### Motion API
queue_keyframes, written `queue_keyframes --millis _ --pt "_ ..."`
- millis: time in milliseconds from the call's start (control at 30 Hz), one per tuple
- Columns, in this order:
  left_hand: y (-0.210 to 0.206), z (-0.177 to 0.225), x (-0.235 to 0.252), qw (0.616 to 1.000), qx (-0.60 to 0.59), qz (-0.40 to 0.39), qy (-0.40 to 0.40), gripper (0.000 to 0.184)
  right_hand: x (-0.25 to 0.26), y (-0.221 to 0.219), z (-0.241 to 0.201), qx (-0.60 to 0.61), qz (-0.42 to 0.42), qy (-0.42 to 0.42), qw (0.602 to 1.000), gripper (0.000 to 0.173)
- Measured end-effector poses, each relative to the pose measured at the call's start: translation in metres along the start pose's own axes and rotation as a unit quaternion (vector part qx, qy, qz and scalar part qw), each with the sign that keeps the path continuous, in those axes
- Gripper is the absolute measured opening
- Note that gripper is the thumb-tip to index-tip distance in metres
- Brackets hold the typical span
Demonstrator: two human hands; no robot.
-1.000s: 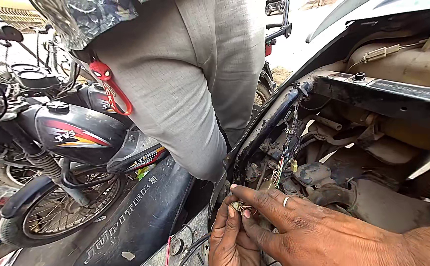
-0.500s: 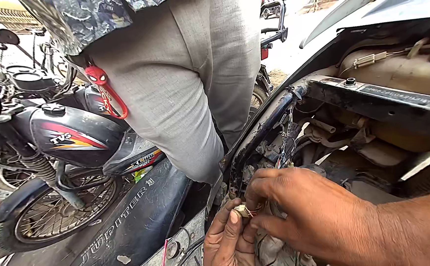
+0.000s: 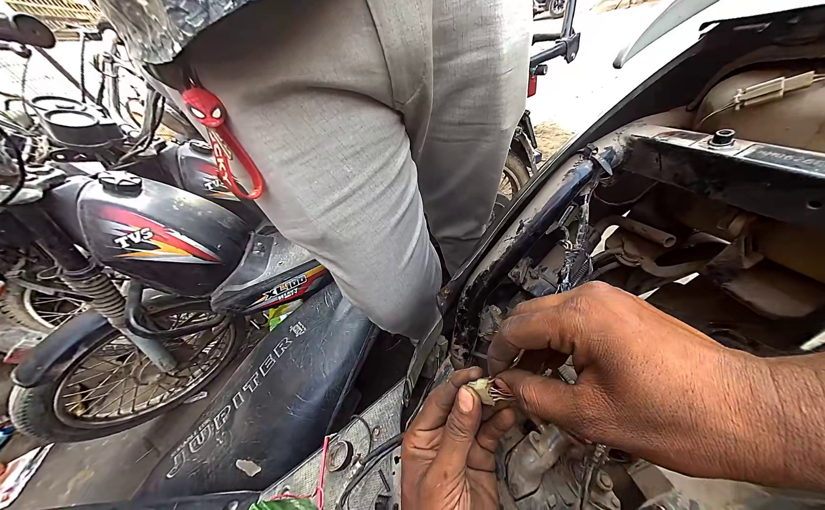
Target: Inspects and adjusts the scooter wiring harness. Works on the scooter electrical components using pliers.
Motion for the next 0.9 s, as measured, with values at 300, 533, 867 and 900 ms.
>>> queue_keyframes --millis 300,533,867,900 --pt "-0.003 -0.010 -0.004 0.998 -0.056 -0.001 0.032 0.025 0.005 -0.002 0.010 0.052 -0.040 -0.050 0.997 0.008" --pt "-0.004 -0.015 -0.009 0.997 -0.066 0.009 0.046 0.026 0.006 -0.011 0.020 0.129 -0.111 -0.129 0.977 0.011" --pt "-0.007 -0.014 -0.010 0.997 -0.059 0.001 0.050 0.026 0.008 -0.012 0.021 0.140 -0.151 -0.168 0.964 0.014" --pt "-0.007 -0.014 -0.010 0.997 -0.059 0.000 0.050 0.026 0.008 -0.012 0.021 0.140 -0.151 -0.167 0.964 0.014"
Point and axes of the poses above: each hand's wrist, its own x-axis towards the middle knuckle, its own y-axis out of the back of the hand, z = x × y, the point moved 9 cm from there along x, towards the middle knuckle, and after that the axes turned 8 degrees about -y, right-handed, at the moved point
